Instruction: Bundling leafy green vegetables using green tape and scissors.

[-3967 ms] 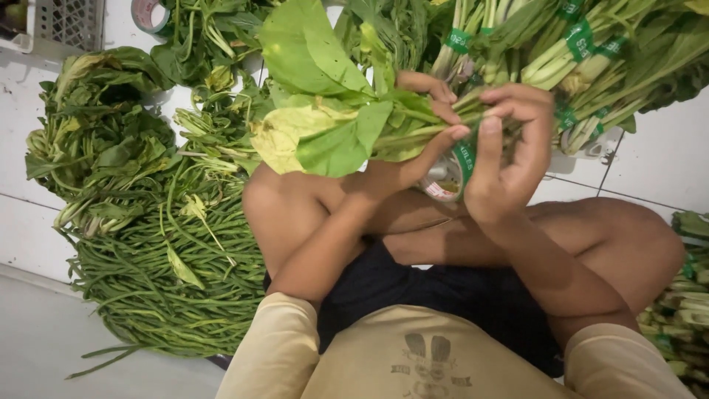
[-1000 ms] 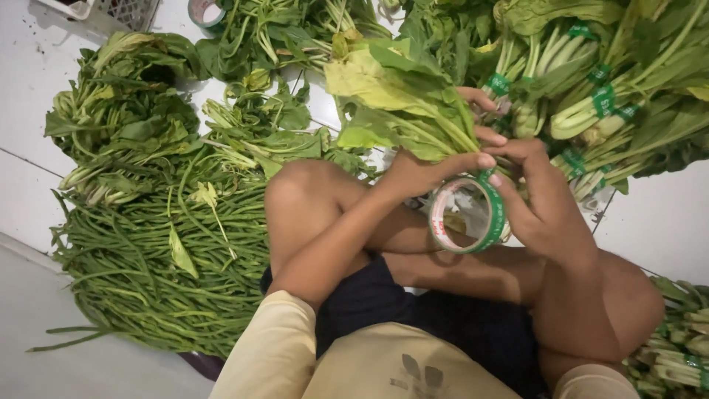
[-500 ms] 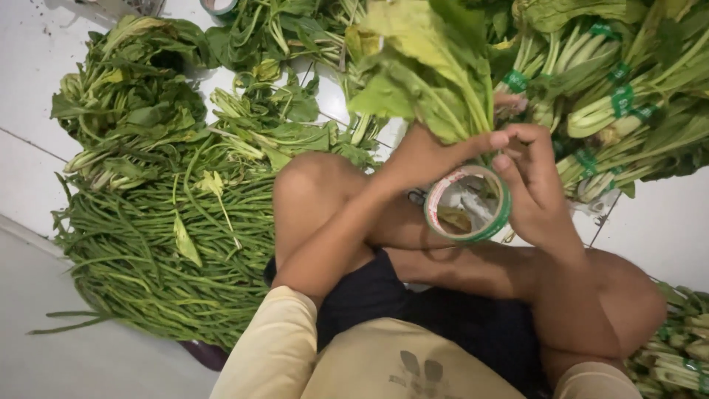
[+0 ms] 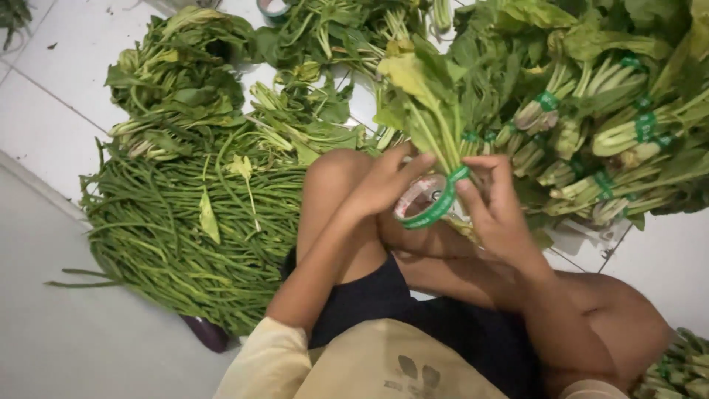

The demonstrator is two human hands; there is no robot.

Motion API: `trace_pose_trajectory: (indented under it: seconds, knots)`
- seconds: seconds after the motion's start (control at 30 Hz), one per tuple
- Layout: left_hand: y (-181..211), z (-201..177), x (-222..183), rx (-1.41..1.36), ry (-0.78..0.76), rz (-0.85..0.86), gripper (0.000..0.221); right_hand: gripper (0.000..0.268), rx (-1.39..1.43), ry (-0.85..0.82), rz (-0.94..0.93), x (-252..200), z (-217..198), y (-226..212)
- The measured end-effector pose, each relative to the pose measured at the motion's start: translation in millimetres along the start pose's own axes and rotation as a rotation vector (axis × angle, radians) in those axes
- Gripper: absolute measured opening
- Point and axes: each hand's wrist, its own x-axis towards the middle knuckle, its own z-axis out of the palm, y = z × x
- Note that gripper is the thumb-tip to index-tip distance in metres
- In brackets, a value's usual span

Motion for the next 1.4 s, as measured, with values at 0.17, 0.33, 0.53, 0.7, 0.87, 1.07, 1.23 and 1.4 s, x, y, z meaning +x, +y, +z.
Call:
trace_pose_trajectory:
  seconds: [0.17, 0.33, 0.53, 0.7, 0.87, 1.07, 1.23, 1.4]
  knots:
    - [18.7, 0.9, -65.8, -0.027, 0.055, 0.004, 0.097, 0.032, -0.169, -0.059, 0.016, -1.3, 33.8, -25.9]
    - [-32.3, 9.6, -88.2, -0.078, 0.194, -0.022, 0.100, 0.033, -0.270, -0.069, 0.021, -7.6, 54.4, -35.0]
    - [-57.3, 6.5, -83.9, -0.032, 0.274, 0.075, 0.085, 0.026, -0.174, 0.034, 0.046, -9.6, 62.0, -26.4]
    - [-41.2, 12.2, -81.7, -0.096, 0.328, 0.005, 0.103, 0.019, -0.032, 0.051, 0.009, -7.5, 56.0, -9.3]
    - [-41.4, 18.8, -78.4, 0.013, 0.404, 0.130, 0.077, 0.021, 0.061, 0.055, 0.080, -6.8, 44.5, 0.4]
    - [-37.3, 19.2, -79.5, 0.049, 0.444, 0.179, 0.055, 0.021, 0.109, 0.067, 0.136, -7.1, 49.8, -6.2]
    - [-29.5, 23.9, -79.3, 0.056, 0.453, 0.072, 0.050, 0.034, 0.097, 0.029, 0.087, -8.3, 52.1, -10.0]
    - [-27.7, 24.0, -77.6, 0.048, 0.448, 0.099, 0.046, 0.052, 0.029, -0.018, 0.021, -7.0, 42.8, -5.4]
